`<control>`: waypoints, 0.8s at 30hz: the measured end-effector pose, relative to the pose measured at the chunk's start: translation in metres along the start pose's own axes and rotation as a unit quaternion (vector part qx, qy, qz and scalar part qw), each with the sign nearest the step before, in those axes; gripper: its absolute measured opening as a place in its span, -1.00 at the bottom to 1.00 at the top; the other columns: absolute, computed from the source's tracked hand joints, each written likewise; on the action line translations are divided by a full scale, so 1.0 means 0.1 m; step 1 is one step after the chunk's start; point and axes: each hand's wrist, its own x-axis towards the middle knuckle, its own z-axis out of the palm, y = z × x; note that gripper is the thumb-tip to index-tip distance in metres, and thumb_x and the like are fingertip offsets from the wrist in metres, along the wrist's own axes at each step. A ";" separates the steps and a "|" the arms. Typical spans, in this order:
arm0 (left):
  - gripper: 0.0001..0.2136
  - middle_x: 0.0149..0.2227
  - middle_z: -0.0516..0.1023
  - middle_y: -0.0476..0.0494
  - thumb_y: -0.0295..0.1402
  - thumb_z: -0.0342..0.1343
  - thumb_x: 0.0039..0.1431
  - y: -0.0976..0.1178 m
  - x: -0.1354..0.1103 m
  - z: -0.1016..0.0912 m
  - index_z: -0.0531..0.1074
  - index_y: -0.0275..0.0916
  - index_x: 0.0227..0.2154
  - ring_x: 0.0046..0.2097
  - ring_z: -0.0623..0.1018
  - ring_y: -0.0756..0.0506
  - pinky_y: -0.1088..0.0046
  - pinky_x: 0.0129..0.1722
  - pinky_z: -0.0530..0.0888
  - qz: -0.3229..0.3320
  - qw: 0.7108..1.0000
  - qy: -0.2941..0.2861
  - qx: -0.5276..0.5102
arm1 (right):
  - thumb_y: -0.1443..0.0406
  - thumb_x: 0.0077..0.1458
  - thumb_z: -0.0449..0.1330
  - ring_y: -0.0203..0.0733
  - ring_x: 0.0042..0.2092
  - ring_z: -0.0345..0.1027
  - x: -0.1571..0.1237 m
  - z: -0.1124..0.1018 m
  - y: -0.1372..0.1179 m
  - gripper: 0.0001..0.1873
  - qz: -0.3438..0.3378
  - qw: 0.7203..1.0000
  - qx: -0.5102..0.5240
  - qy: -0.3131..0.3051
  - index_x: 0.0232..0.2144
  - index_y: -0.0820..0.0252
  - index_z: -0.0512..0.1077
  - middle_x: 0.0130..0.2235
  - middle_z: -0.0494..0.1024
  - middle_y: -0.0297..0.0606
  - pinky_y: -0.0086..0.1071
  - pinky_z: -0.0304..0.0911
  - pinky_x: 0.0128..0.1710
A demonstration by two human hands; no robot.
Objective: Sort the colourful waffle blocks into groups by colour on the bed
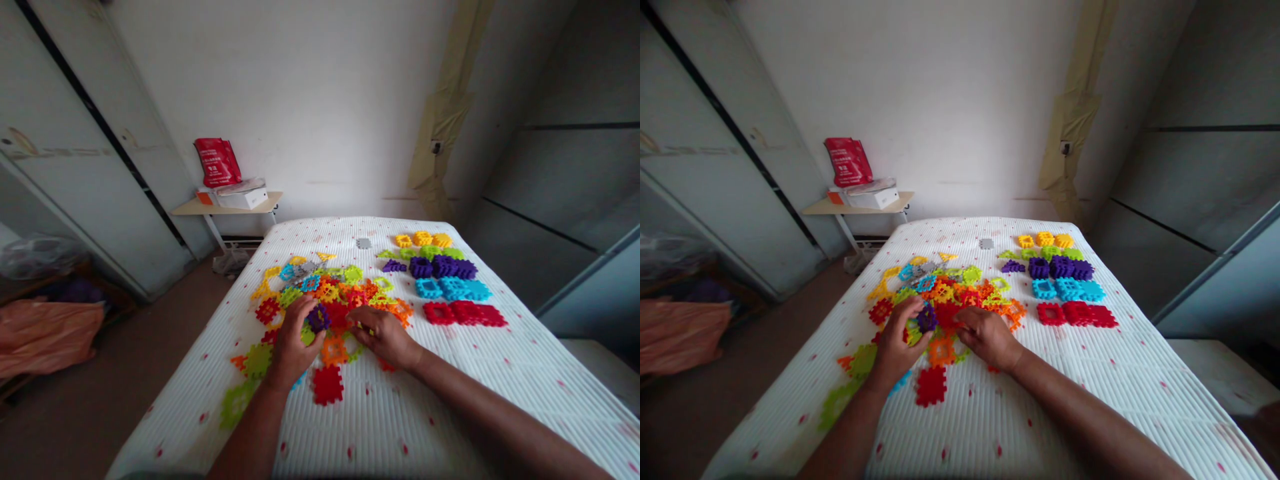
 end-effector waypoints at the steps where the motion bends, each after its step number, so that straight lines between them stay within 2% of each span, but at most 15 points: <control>1: -0.53 0.08 0.33 -0.24 -0.47 0.05 0.05 0.03 0.00 0.01 0.18 -0.16 0.06 0.13 0.35 -0.17 0.21 0.07 0.37 0.023 1.000 -0.009 0.016 | 0.31 0.13 0.06 -0.24 -0.28 0.39 0.02 0.01 -0.02 -0.80 0.020 0.999 0.030 0.010 -0.21 0.18 0.42 -0.25 0.52 -0.20 -0.40 0.28 -0.26; 5: -0.47 0.08 0.34 -0.25 -0.52 0.04 0.06 0.09 -0.02 0.06 0.11 -0.16 0.12 0.18 0.28 -0.19 0.16 0.11 0.35 0.096 0.994 -0.020 0.048 | 0.26 0.07 0.11 -0.29 -0.37 0.36 0.13 0.15 -0.05 -0.72 0.089 0.980 0.176 0.035 -0.14 0.18 0.39 -0.30 0.52 -0.27 -0.43 0.26 -0.35; 10: -0.46 0.10 0.32 -0.25 -0.52 0.05 0.08 0.09 -0.04 0.11 0.11 -0.17 0.14 0.20 0.26 -0.18 0.17 0.11 0.35 0.118 0.992 -0.014 0.039 | 0.32 -0.09 0.15 -0.32 -0.44 0.30 0.22 0.34 0.02 -0.71 0.163 0.930 0.326 0.054 -0.23 0.19 0.39 -0.45 0.45 -0.38 -0.45 0.23 -0.42; 13: -0.49 0.07 0.35 -0.26 -0.45 0.08 0.08 0.06 -0.03 0.10 0.15 -0.18 0.11 0.12 0.35 -0.17 0.20 0.06 0.39 0.073 0.997 -0.001 0.025 | 0.34 -0.13 0.14 -0.34 -0.46 0.27 0.25 0.32 0.06 -0.75 0.178 0.921 0.338 0.074 -0.30 0.19 0.42 -0.47 0.44 -0.39 -0.45 0.22 -0.43; 16: -0.61 -0.07 0.46 -0.22 -0.41 0.04 0.12 0.02 -0.02 0.07 0.24 -0.20 0.04 -0.07 0.49 -0.10 0.30 -0.07 0.45 -0.007 1.000 0.012 0.000 | 0.34 -0.11 0.11 -0.34 -0.46 0.28 0.25 0.24 0.07 -0.76 0.178 0.931 0.310 0.076 -0.31 0.18 0.46 -0.45 0.47 -0.37 -0.46 0.22 -0.44; 20: -0.73 -0.31 0.54 -0.09 -0.38 -0.02 0.15 0.01 -0.02 0.04 0.36 -0.23 -0.08 -0.26 0.52 -0.02 0.43 -0.20 0.45 -0.087 0.995 -0.027 -0.037 | 0.31 -0.03 0.10 -0.32 -0.42 0.33 0.25 0.21 0.10 -0.77 0.149 0.944 0.284 0.072 -0.30 0.17 0.50 -0.39 0.51 -0.34 -0.45 0.26 -0.42; 24: -0.71 -0.36 0.55 -0.06 -0.36 0.01 0.11 0.05 -0.01 0.05 0.39 -0.23 -0.08 -0.32 0.52 0.00 0.49 -0.27 0.43 -0.137 0.987 -0.051 -0.066 | 0.30 0.00 0.13 -0.27 -0.33 0.40 0.23 0.26 0.12 -0.79 0.095 0.951 0.290 0.057 -0.29 0.17 0.51 -0.32 0.55 -0.30 -0.39 0.32 -0.31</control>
